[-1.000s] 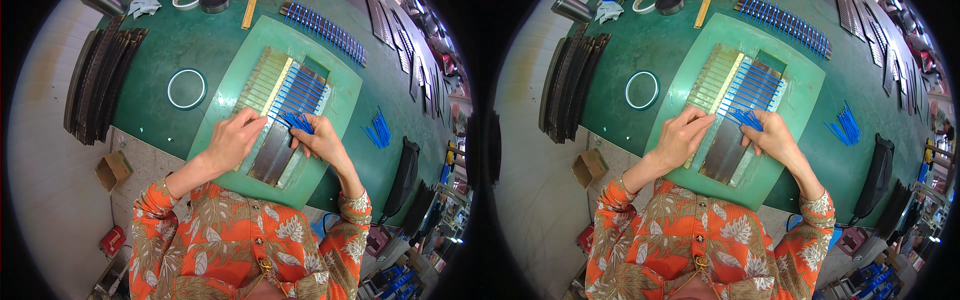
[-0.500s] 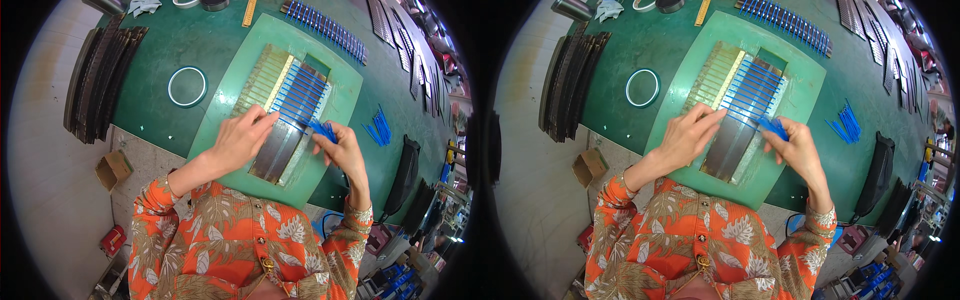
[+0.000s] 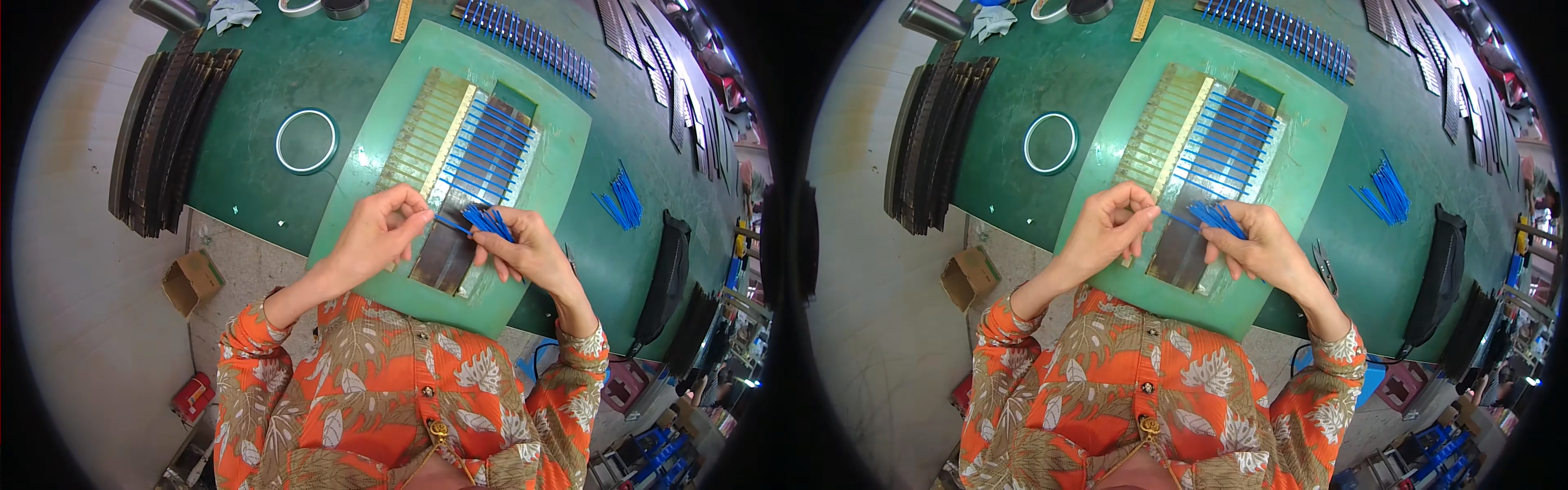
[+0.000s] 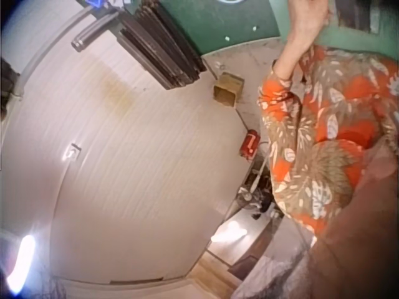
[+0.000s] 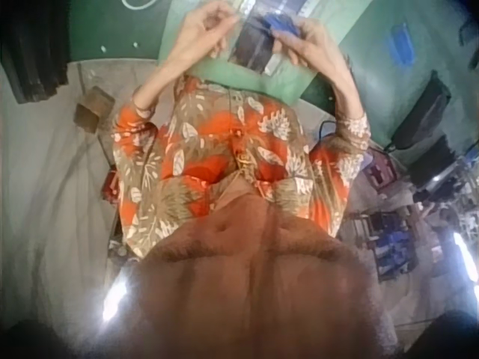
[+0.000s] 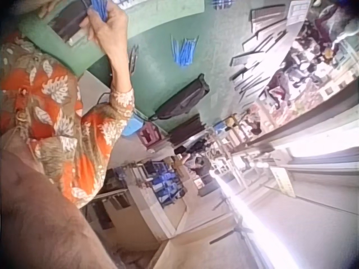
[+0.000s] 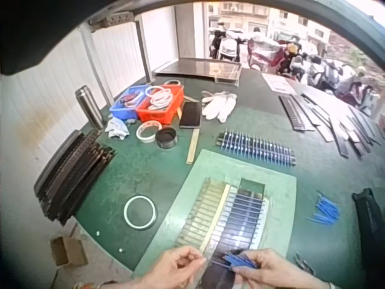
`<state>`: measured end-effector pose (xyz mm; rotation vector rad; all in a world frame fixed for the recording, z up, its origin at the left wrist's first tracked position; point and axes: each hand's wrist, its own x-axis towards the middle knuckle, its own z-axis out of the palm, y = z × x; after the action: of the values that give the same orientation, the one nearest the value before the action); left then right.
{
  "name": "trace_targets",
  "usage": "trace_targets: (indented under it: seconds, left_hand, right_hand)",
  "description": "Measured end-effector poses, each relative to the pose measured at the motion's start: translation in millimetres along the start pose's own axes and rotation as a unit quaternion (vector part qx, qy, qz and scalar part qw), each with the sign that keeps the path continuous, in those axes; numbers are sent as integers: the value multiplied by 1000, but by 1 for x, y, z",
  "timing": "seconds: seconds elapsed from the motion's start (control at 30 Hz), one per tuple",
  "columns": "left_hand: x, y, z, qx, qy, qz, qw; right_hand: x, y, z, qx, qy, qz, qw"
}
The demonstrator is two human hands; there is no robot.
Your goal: Assembling electronic components onto a template at a factory workbench.
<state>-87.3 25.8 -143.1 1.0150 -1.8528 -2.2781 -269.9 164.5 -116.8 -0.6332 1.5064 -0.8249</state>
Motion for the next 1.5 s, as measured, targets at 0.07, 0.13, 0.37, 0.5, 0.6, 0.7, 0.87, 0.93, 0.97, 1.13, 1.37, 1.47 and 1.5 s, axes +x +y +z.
trace_targets:
  seconds: [0.07, 0.13, 0.37, 0.5, 0.6, 0.7, 0.87, 0.93, 0.97, 1.13, 1.37, 1.47, 1.5]
  left_hand:
    - [4, -2, -1, 80, 38, 76, 993]
    - [7, -4, -1, 236, 112, 225, 939]
    - [10, -12, 0, 336, 137, 308, 880]
    - [12, -19, 0, 360, 133, 333, 861]
    - [14, -19, 0, 403, 120, 346, 839]
    - [14, -16, 2, 466, 100, 349, 807]
    - [14, -14, 1, 518, 85, 334, 783]
    - [15, -15, 1, 497, 76, 333, 798]
    - [14, -13, 3, 498, 76, 333, 797]
    - [1, 5, 17, 128, -49, 188, 973]
    - [-11, 3, 11, -77, -78, -2, 994]
    - [-12, -3, 0, -58, -38, -18, 997]
    - [-12, -3, -1, -57, -39, -18, 997]
  right_hand:
    - [9, 5, 1, -31, 22, -33, 999]
    - [13, 4, -1, -46, 34, -50, 997]
    - [22, 10, -11, -109, 76, -29, 991]
    - [23, 9, -10, -111, 84, -21, 990]
    - [24, 7, -11, -115, 81, -21, 990]
    - [23, 5, -11, -107, 79, -19, 991]
    - [3, -6, -21, -104, 115, -8, 988]
    - [-6, -5, -21, -111, 137, -4, 984]
    - [-8, -4, -19, -90, 120, -1, 989]
    - [-14, -2, 5, -30, 22, -29, 999]
    - [-18, -4, 9, -7, -4, -3, 1000]
    - [-17, 1, 8, -6, -3, 3, 1000]
    - [-14, 3, 10, -16, -2, -10, 1000]
